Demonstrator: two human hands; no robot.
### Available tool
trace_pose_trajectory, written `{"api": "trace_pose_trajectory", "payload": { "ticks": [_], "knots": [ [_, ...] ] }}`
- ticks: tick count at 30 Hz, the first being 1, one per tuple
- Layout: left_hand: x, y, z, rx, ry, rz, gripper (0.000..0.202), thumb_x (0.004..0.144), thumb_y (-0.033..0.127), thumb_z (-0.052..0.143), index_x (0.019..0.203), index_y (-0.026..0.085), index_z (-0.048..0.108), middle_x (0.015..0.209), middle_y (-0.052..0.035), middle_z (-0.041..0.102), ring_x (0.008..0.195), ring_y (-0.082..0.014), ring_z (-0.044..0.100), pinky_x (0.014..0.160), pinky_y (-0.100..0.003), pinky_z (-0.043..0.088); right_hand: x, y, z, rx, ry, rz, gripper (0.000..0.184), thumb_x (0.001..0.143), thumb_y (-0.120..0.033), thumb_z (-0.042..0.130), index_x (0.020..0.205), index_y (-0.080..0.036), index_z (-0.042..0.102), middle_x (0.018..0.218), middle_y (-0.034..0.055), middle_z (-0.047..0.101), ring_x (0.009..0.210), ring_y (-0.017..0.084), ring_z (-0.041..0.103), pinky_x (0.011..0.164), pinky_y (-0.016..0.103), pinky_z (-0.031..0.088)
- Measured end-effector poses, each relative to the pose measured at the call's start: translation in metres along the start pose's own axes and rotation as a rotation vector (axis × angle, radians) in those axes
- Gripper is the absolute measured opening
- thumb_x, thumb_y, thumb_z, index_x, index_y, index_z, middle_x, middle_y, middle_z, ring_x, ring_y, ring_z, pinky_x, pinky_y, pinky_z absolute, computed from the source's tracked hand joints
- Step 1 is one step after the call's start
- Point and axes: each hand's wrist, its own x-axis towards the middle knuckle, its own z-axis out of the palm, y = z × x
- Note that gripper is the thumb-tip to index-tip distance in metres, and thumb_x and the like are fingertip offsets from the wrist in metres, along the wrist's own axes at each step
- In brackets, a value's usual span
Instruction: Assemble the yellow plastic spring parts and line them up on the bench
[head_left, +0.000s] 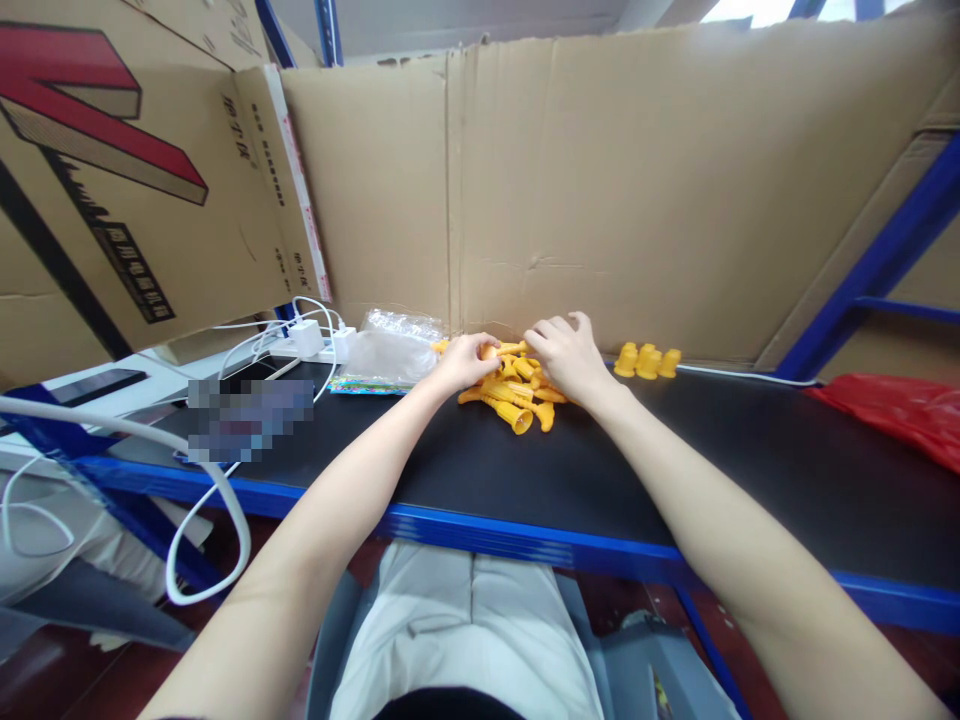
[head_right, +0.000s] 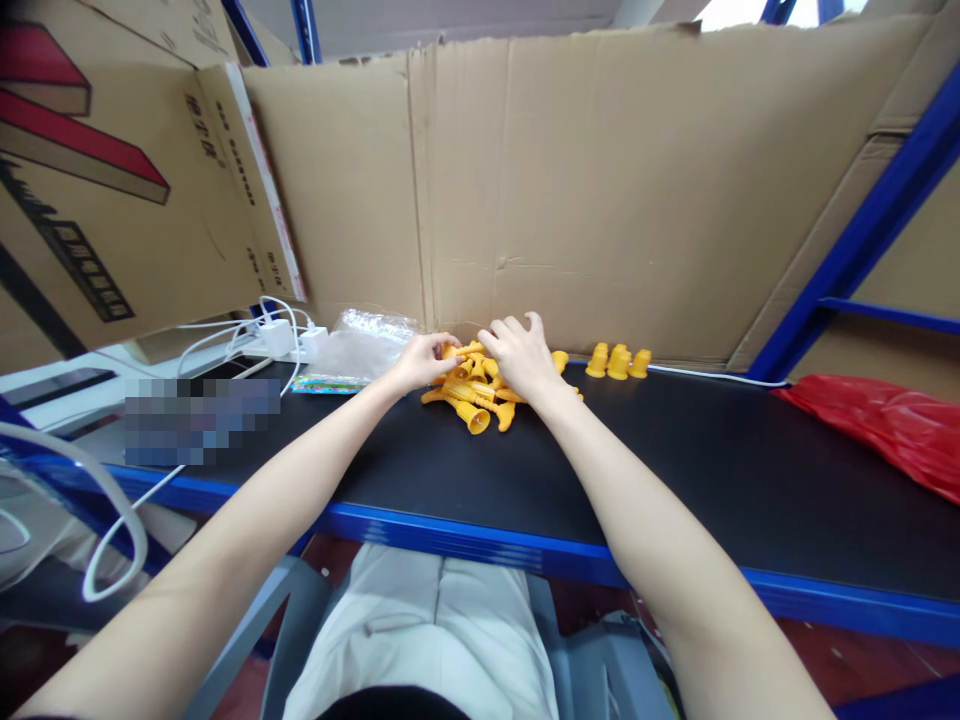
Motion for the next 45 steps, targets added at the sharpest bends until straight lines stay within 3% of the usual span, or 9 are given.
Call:
{"api": "trace_pose_trajectory", "payload": {
  "ticks": [7, 12, 16, 24, 27, 33, 36, 41, 45],
  "knots": [
    [0.001, -0.005, 0.000, -0.162, -0.098, -0.075, 0.025, 0.069, 0.026, 0.059, 0.087, 0.012, 0.068, 0.068, -0.0008, 0.062, 0.059, -0.0094, 0.049, 0.056, -0.021, 0.038, -0.001, 0.001, 0.004, -0.026, 0.028, -0.029, 0.019, 0.088, -0.016, 0.040, 0.096, -0.017, 0.057, 0.095, 0.0093, 0.061, 0.092, 0.023, 0.048, 0.095, 0.046, 0.019],
    [-0.003, -0.001, 0.000, 0.119, 0.058, 0.072, 0.028, 0.067, 0.023, 0.059, 0.093, 0.016, 0.065, 0.076, -0.0025, 0.063, 0.070, -0.0144, 0.054, 0.068, -0.026, 0.042, -0.006, 0.004, 0.017, 0.055, -0.074, -0.012, 0.024, 0.089, -0.021, 0.041, 0.106, -0.013, 0.056, 0.095, 0.0126, 0.063, 0.091, 0.025, 0.051, 0.095, 0.048, 0.020],
    [-0.004, -0.001, 0.000, 0.215, 0.067, 0.134, 0.027, 0.070, 0.023, 0.056, 0.095, 0.019, 0.063, 0.087, -0.0048, 0.063, 0.080, -0.0174, 0.056, 0.076, -0.029, 0.043, -0.008, 0.006, 0.025, 0.119, -0.115, -0.007, 0.031, 0.090, -0.020, 0.039, 0.116, -0.012, 0.053, 0.102, 0.0134, 0.064, 0.095, 0.025, 0.053, 0.095, 0.047, 0.020],
    [-0.004, 0.000, -0.002, 0.215, 0.080, 0.146, 0.027, 0.068, 0.022, 0.057, 0.094, 0.019, 0.063, 0.086, -0.0046, 0.063, 0.080, -0.0176, 0.056, 0.075, -0.029, 0.042, -0.005, 0.005, 0.015, 0.161, -0.107, 0.050, 0.022, 0.087, -0.018, 0.043, 0.101, -0.016, 0.060, 0.092, 0.0094, 0.067, 0.087, 0.023, 0.054, 0.079, 0.038, 0.023],
    [-0.004, 0.005, -0.002, 0.160, 0.096, 0.110, 0.028, 0.065, 0.022, 0.058, 0.092, 0.018, 0.065, 0.082, -0.0036, 0.064, 0.077, -0.0168, 0.056, 0.073, -0.028, 0.042, -0.004, 0.006, 0.011, 0.136, -0.072, 0.069, 0.020, 0.085, -0.016, 0.043, 0.096, -0.016, 0.060, 0.089, 0.0080, 0.067, 0.085, 0.022, 0.053, 0.077, 0.038, 0.022],
    [-0.003, 0.013, 0.003, -0.064, 0.065, -0.087, 0.026, 0.064, 0.029, 0.061, 0.085, 0.016, 0.068, 0.068, -0.0008, 0.062, 0.063, -0.0125, 0.052, 0.060, -0.023, 0.039, -0.003, 0.007, 0.006, 0.052, 0.062, 0.073, 0.020, 0.083, -0.010, 0.040, 0.088, -0.018, 0.057, 0.089, 0.0080, 0.065, 0.092, 0.023, 0.049, 0.079, 0.038, 0.022],
    [-0.003, 0.013, 0.005, -0.100, 0.048, -0.104, 0.027, 0.064, 0.031, 0.060, 0.085, 0.015, 0.068, 0.066, -0.0001, 0.061, 0.062, -0.0117, 0.051, 0.058, -0.022, 0.038, -0.002, 0.007, 0.007, 0.039, 0.095, 0.064, 0.020, 0.081, -0.008, 0.039, 0.086, -0.017, 0.055, 0.087, 0.0084, 0.063, 0.090, 0.023, 0.048, 0.084, 0.039, 0.022],
    [-0.006, 0.014, 0.003, -0.044, 0.051, -0.085, 0.028, 0.062, 0.031, 0.062, 0.085, 0.016, 0.068, 0.068, -0.0001, 0.062, 0.065, -0.0125, 0.052, 0.059, -0.022, 0.039, -0.007, 0.013, 0.016, 0.129, 0.024, 0.030, 0.022, 0.077, -0.009, 0.041, 0.093, -0.014, 0.053, 0.086, 0.0094, 0.062, 0.082, 0.022, 0.050, 0.084, 0.037, 0.025],
    [-0.007, 0.013, 0.003, 0.010, 0.064, -0.074, 0.028, 0.062, 0.031, 0.063, 0.086, 0.017, 0.069, 0.072, -0.0007, 0.064, 0.068, -0.0140, 0.055, 0.062, -0.024, 0.041, -0.011, 0.017, 0.021, 0.228, -0.061, 0.008, 0.025, 0.083, -0.022, 0.044, 0.104, -0.013, 0.053, 0.094, 0.0115, 0.064, 0.087, 0.023, 0.053, 0.082, 0.035, 0.028]
  ]
}}
